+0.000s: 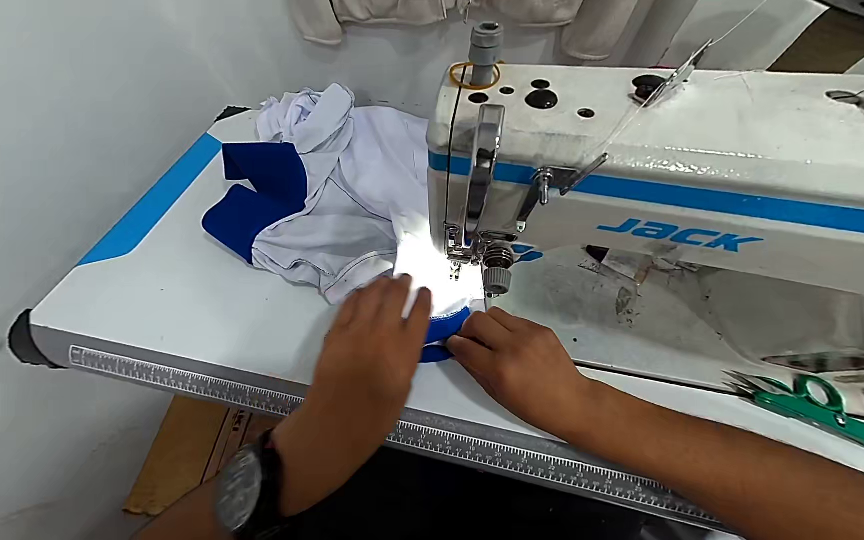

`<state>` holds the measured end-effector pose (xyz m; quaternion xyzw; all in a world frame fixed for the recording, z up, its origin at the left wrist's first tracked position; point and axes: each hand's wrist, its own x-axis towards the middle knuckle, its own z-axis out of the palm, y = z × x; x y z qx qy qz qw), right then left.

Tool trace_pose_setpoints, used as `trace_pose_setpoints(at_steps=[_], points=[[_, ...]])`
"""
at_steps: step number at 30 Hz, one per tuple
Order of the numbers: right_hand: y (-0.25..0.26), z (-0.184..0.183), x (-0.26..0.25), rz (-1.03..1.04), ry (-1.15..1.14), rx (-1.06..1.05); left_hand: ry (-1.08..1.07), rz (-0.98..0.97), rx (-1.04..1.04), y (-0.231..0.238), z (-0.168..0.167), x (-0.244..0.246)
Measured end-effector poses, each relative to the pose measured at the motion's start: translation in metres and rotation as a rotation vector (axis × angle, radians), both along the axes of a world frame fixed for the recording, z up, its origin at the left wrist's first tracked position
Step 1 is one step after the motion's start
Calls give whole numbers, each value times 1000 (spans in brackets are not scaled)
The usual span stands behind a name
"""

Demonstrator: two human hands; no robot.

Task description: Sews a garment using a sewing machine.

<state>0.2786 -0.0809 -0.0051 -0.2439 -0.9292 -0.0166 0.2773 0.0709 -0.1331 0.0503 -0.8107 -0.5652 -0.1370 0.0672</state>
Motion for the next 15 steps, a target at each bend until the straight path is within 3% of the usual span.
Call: trace_pose_setpoints(at_steps=[3, 9, 15], points=[[-1, 1, 6, 40, -45, 17, -47, -109, -112, 20, -21, 17], [-13, -6, 26, 4, -162, -16, -363, -176, -102, 39, -49, -32], [-13, -9, 27, -6, -132, -29, -267, -203, 9, 48, -39, -24]])
